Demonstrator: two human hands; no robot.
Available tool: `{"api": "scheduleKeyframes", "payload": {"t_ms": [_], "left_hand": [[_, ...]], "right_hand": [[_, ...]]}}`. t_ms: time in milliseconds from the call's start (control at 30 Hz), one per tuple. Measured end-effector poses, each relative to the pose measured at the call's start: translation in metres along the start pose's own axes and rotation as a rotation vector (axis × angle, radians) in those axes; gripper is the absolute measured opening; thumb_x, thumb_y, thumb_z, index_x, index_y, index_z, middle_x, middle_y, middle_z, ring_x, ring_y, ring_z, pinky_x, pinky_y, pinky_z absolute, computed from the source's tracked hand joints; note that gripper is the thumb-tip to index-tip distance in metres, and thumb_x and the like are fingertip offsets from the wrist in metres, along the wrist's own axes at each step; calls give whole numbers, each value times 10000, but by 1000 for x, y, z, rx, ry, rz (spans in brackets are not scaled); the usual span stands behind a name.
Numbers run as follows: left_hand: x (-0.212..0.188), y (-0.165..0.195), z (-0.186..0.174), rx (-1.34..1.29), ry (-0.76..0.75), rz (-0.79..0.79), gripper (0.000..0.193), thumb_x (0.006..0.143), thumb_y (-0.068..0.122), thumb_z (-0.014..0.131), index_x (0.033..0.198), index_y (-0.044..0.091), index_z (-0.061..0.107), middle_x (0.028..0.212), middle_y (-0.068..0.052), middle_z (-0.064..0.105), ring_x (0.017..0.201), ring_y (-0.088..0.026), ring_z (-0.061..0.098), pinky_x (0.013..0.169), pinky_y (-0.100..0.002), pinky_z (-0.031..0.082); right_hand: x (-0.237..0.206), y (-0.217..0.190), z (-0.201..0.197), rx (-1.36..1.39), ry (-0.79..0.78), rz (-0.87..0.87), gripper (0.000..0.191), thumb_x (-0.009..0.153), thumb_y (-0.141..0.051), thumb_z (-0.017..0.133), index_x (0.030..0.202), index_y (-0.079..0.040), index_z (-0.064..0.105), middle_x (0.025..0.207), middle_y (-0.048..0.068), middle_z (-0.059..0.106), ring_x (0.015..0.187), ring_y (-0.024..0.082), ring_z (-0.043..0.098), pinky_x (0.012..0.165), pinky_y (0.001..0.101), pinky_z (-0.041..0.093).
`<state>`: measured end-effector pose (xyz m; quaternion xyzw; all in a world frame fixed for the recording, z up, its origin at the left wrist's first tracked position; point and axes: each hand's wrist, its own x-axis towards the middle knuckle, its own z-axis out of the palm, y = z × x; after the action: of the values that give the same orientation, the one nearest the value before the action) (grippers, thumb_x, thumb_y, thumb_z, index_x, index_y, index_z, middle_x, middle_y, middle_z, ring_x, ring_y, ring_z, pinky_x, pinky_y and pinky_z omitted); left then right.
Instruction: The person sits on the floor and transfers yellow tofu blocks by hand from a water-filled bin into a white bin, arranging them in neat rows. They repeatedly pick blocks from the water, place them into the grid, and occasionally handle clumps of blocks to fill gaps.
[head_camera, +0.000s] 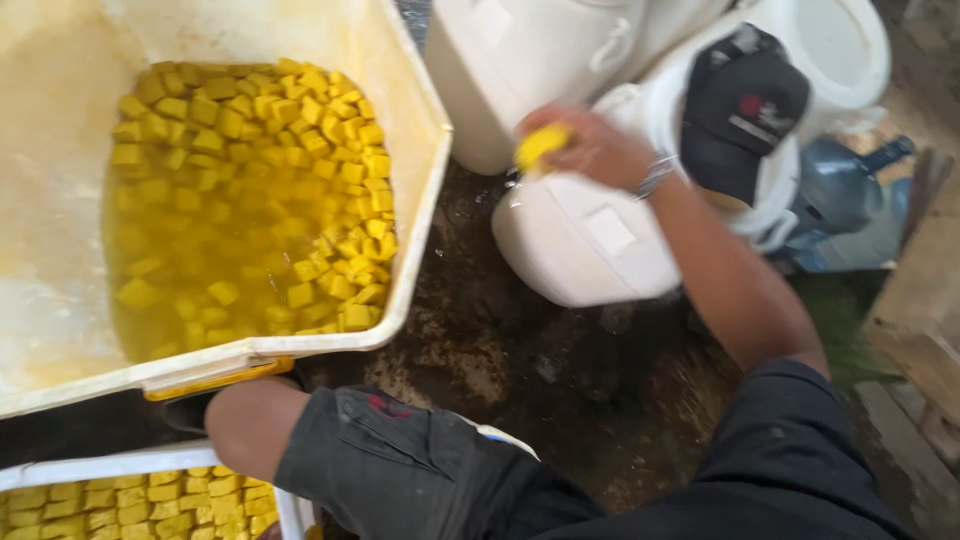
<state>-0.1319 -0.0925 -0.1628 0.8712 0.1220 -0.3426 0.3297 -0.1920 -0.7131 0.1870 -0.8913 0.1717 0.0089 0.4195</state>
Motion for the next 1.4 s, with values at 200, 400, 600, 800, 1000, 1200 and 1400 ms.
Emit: {"api": "scheduleKeyframes", "payload": {"t_ms": [200,400,600,800,1000,1200,1400], "left_hand": [[-3,14,-13,17,13,-13,293,1003,298,626,1135,55,720,983,-122,742,920,-223,695,828,-357,531],[-8,17,-19,2,54,-47,272,1024,269,621,1126,34,716,978,-126,721,907,-226,673,818,-363,521],[-18,34,-24,-24,89,-105,254,1045,239,615,1117,14,711,973,-129,699,894,-229,651,808,-368,510],[-9,40,-15,-83,151,-175,239,1067,209,610,1108,-6,706,968,-133,678,882,-232,629,798,-373,499],[-48,-10,-32,-250,387,-171,228,1088,179,604,1099,-26,702,963,-136,656,869,-235,607,788,-378,489],[-36,123,-83,-152,717,585,140,1068,76,585,1075,-41,662,1026,-139,652,971,-286,610,896,-391,498],[78,277,-114,1,508,873,101,1013,102,646,1064,22,682,1017,-142,701,939,-339,672,836,-432,535]], "right_hand": [[-58,60,-20,-171,127,51,426,869,-180,788,1261,-138,626,1109,64,684,1004,220,662,897,351,558],[-23,132,90,-116,-352,243,370,838,-214,713,1205,-181,683,1106,54,741,1007,239,705,930,402,574],[94,146,-111,-513,551,-38,584,897,-207,824,1409,-104,563,1302,178,671,1221,395,622,1022,476,506],[169,116,-210,-889,641,-225,744,856,-117,837,1459,67,442,1337,346,581,1245,535,507,1036,548,440],[211,117,-77,-609,572,-416,102,1015,-58,637,1104,-30,679,1076,157,733,999,339,687,914,456,553],[260,90,142,-555,-3,-458,151,1042,-130,586,1078,-83,725,1084,150,752,974,332,703,940,453,546],[340,124,245,-740,-324,-91,372,894,-52,557,1219,-135,719,1196,185,704,1154,370,626,981,464,496]]}}
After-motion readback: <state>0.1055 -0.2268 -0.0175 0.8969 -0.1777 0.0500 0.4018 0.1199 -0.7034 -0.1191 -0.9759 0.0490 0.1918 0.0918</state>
